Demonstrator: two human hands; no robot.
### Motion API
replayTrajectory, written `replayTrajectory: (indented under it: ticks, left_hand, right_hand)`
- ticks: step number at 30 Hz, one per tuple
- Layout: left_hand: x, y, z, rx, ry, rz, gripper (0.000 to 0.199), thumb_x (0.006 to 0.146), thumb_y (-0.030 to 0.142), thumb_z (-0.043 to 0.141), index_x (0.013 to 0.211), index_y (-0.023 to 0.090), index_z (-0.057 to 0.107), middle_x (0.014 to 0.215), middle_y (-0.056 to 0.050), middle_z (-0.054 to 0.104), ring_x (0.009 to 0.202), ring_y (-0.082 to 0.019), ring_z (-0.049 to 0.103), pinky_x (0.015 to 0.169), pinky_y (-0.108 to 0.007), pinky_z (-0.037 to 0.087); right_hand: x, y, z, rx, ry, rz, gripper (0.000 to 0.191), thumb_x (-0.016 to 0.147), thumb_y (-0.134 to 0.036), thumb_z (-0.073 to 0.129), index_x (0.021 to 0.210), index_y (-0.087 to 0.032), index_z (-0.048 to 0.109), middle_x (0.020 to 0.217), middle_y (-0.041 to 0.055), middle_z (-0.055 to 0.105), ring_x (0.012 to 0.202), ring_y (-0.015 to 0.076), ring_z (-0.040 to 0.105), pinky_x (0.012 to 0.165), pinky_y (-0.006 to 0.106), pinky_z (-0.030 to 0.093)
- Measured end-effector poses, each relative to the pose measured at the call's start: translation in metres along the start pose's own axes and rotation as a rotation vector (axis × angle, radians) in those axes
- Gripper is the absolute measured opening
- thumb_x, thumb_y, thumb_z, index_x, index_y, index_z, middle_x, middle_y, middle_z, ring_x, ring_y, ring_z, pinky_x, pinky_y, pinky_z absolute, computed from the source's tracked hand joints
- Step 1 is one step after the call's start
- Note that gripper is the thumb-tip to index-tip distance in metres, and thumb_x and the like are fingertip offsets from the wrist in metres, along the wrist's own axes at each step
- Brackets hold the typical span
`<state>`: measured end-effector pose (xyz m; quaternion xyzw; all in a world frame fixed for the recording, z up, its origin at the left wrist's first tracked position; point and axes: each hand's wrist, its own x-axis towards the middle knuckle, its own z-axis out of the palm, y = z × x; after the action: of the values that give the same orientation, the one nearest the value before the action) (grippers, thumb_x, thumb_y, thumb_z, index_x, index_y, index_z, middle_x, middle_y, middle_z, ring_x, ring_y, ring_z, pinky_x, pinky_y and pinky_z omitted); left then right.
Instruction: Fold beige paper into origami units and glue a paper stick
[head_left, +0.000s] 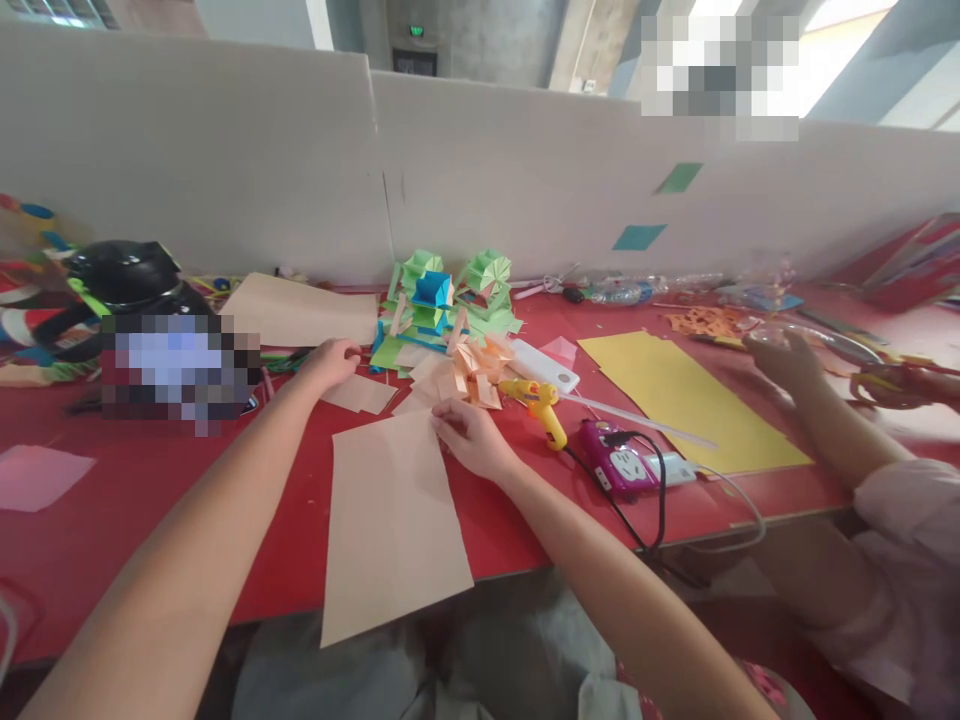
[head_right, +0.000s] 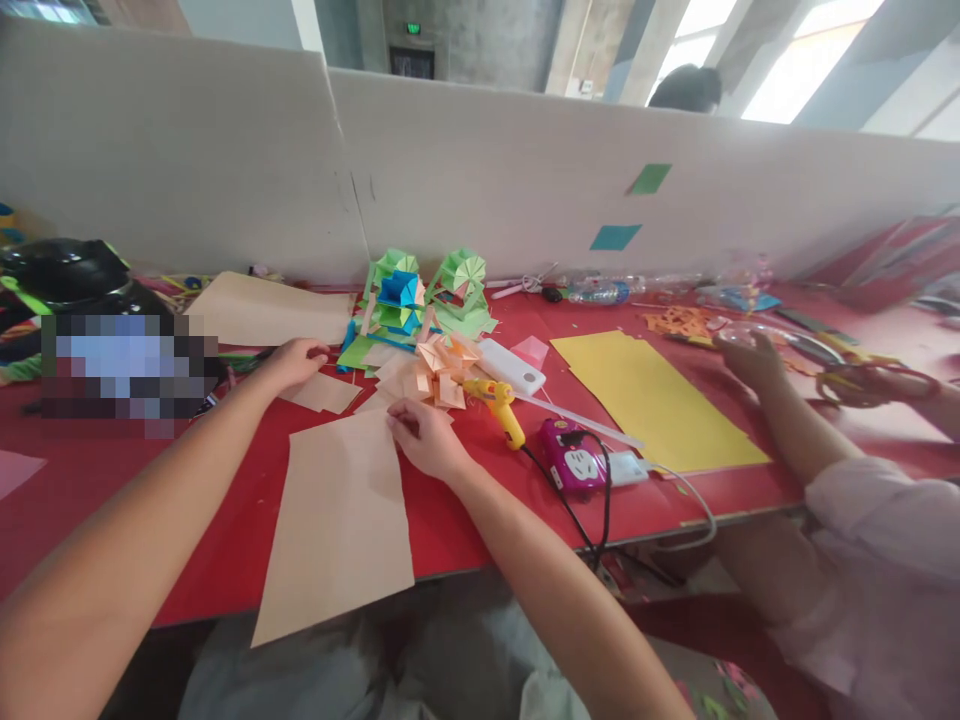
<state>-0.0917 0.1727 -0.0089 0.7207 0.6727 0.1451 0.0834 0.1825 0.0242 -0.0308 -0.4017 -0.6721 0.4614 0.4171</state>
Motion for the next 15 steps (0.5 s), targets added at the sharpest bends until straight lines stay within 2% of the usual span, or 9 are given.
replayTrajectory:
  ticks: [5,9,12,15]
  left_hand:
    - [0.017,0.010,-0.001,0.064,-0.088,-0.092,0.021,0.079,0.040,0.060,0.081,0.023,0.071,0.094,-0.012,0.077,0.095,-0.030,0.071,0.077,-0.032,0.051]
    - [0.022,0.010,-0.005,-0.042,-0.135,-0.103,0.026,0.073,0.043,0.067,0.057,0.023,0.061,0.065,-0.010,0.068,0.077,-0.032,0.069,0.068,-0.033,0.048]
    - [0.018,0.009,-0.010,-0.320,-0.123,-0.142,0.026,0.071,0.037,0.071,0.054,0.021,0.059,0.056,-0.006,0.063,0.065,-0.026,0.066,0.062,-0.031,0.046]
    - [0.005,0.015,-0.016,-0.733,-0.105,-0.299,0.016,0.071,0.026,0.075,0.065,0.018,0.062,0.063,-0.006,0.069,0.059,-0.019,0.064,0.056,-0.026,0.045]
  right_hand:
    - [0.001,-0.004,0.000,-0.020,-0.007,0.013,0.015,0.092,-0.035,0.054,0.092,-0.020,0.055,0.071,0.0002,0.059,0.064,0.0150,0.057,0.059,0.027,0.047]
    - [0.000,-0.006,-0.001,-0.012,-0.022,0.024,0.014,0.092,-0.035,0.053,0.091,-0.021,0.055,0.070,0.0006,0.059,0.065,0.0162,0.058,0.060,0.029,0.048]
    - [-0.001,-0.007,-0.002,-0.008,-0.028,0.029,0.015,0.092,-0.036,0.054,0.091,-0.021,0.055,0.071,0.0006,0.059,0.065,0.0162,0.058,0.060,0.029,0.048]
    - [-0.001,-0.004,-0.002,-0.011,-0.032,0.015,0.015,0.092,-0.036,0.054,0.093,-0.021,0.055,0.072,0.0002,0.059,0.064,0.0153,0.058,0.060,0.028,0.048]
